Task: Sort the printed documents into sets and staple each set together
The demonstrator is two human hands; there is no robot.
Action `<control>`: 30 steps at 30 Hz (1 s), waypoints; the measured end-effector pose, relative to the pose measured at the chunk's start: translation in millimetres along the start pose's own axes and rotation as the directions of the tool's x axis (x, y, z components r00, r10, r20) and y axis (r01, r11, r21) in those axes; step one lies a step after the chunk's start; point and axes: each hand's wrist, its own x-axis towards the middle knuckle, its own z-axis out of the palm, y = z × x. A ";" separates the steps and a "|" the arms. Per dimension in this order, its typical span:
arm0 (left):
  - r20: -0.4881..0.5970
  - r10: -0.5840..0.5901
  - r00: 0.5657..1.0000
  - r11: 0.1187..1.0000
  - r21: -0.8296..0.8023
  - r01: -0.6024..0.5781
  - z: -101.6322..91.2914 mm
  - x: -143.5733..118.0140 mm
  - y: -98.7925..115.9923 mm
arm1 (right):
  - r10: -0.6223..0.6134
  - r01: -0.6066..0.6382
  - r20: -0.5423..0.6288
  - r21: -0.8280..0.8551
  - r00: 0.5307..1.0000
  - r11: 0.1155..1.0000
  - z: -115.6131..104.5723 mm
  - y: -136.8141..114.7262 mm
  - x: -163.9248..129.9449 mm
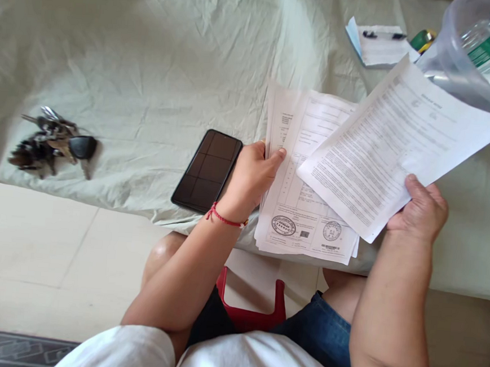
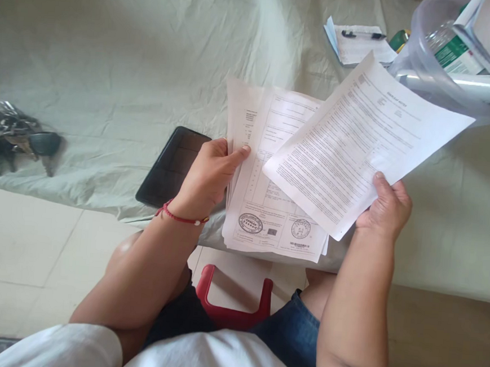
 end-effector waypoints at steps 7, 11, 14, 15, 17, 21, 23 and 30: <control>-0.192 0.447 0.874 0.694 0.691 -0.204 -26.9 -25.7 7.8 | -0.016 0.016 0.007 0.013 1.000 1.000 3.9 2.6 2.8; -0.231 0.421 0.877 0.547 0.836 -0.042 -56.5 -44.0 19.2 | -0.026 0.026 0.037 0.007 0.999 1.000 4.4 4.9 5.9; -0.251 0.268 0.930 0.458 0.883 0.107 -70.5 -43.7 18.3 | -0.039 0.040 0.039 -0.007 0.998 0.999 3.5 5.3 6.0; -0.247 0.212 0.946 0.413 0.900 0.142 -72.4 -42.1 17.1 | -0.043 0.044 0.041 -0.012 0.998 0.999 3.6 5.2 5.6; -0.223 0.118 0.968 0.319 0.931 0.176 -73.2 -39.1 15.7 | -0.046 0.047 0.051 -0.015 0.998 0.999 4.5 5.0 4.3; -0.172 0.049 0.984 0.193 0.968 0.159 -69.9 -38.0 19.3 | -0.037 0.038 0.058 -0.017 0.998 0.999 9.3 6.8 1.6; -0.161 0.052 0.986 0.169 0.974 0.150 -68.6 -38.8 21.4 | -0.034 0.036 0.059 -0.025 0.998 0.999 11.8 8.5 0.7; -0.165 0.057 0.985 0.171 0.973 0.153 -68.5 -36.7 20.3 | -0.039 0.042 0.069 -0.042 0.997 0.998 13.1 8.8 -0.3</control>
